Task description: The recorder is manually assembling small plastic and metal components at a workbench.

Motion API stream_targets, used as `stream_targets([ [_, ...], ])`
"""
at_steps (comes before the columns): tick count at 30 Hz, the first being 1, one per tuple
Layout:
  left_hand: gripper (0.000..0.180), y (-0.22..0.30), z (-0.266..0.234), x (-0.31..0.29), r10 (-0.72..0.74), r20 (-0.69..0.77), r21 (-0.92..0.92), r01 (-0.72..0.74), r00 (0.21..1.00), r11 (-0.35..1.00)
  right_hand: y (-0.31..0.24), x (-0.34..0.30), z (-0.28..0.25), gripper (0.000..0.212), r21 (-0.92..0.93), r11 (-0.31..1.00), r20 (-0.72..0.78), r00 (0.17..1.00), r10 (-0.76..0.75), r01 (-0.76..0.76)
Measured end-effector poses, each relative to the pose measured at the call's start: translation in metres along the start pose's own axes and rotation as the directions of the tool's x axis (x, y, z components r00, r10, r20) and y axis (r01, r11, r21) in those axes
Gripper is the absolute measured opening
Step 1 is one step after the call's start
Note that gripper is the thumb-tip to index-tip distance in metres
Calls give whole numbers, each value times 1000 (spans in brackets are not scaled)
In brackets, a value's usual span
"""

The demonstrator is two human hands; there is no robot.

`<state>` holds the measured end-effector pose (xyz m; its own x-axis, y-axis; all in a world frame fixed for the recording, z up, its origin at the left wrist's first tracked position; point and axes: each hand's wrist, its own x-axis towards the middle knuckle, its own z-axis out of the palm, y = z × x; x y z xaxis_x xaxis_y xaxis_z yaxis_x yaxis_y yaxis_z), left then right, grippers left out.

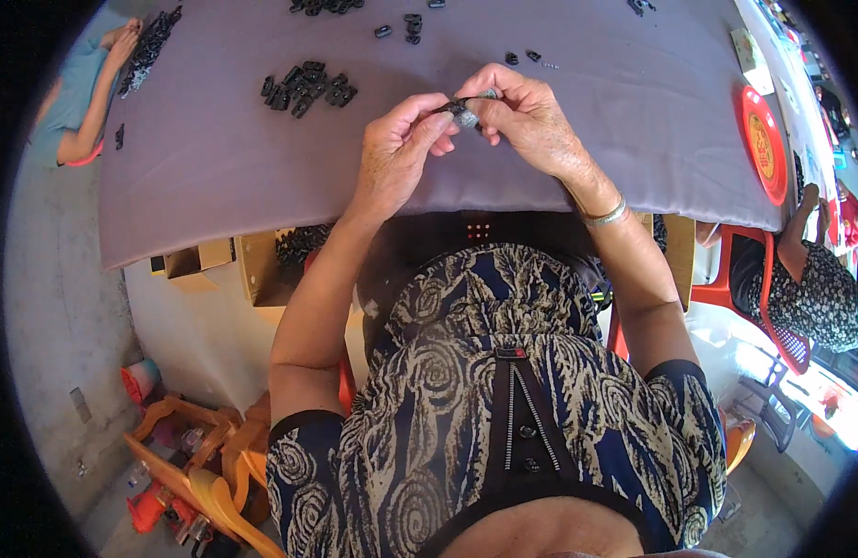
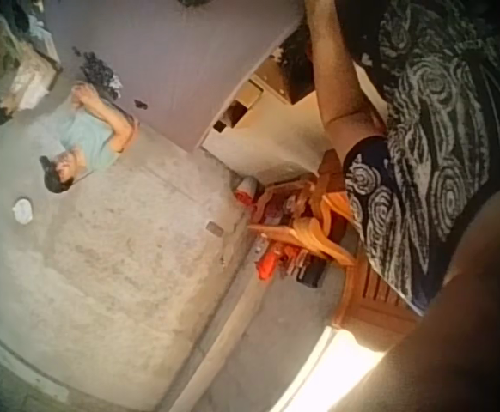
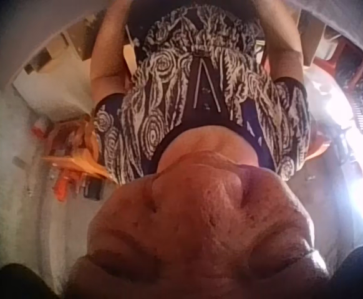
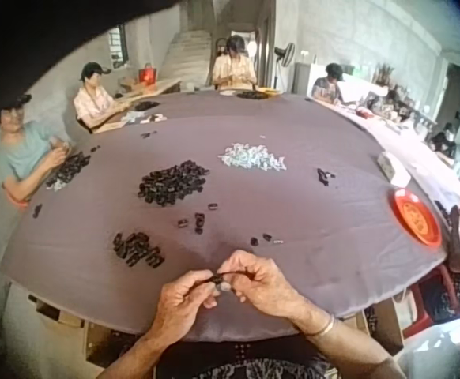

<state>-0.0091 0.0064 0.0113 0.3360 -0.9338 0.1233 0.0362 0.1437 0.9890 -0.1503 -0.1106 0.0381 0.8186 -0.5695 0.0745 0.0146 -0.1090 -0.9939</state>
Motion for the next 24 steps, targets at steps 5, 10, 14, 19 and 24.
stream_targets([
  [5,23,-1,-2,0,15,12,3,-15,1000,1000,0,-1,-3,10,-39,999,45,999,15,-14],
  [10,23,1,-1,1,11,13,13,-11,1000,1000,-2,-3,0,10,-166,984,12,998,-66,68],
  [14,23,1,-1,1,-8,1,10,8,1000,1000,1,-2,-1,10,-312,943,18,993,-113,113],
  [19,24,2,-2,0,-2,31,42,0,1000,999,-1,-3,2,8,-202,972,2,992,-125,123],
  [24,24,7,2,-1,-18,33,117,14,999,993,-4,-3,-1,9,-225,973,38,998,-48,55],
])
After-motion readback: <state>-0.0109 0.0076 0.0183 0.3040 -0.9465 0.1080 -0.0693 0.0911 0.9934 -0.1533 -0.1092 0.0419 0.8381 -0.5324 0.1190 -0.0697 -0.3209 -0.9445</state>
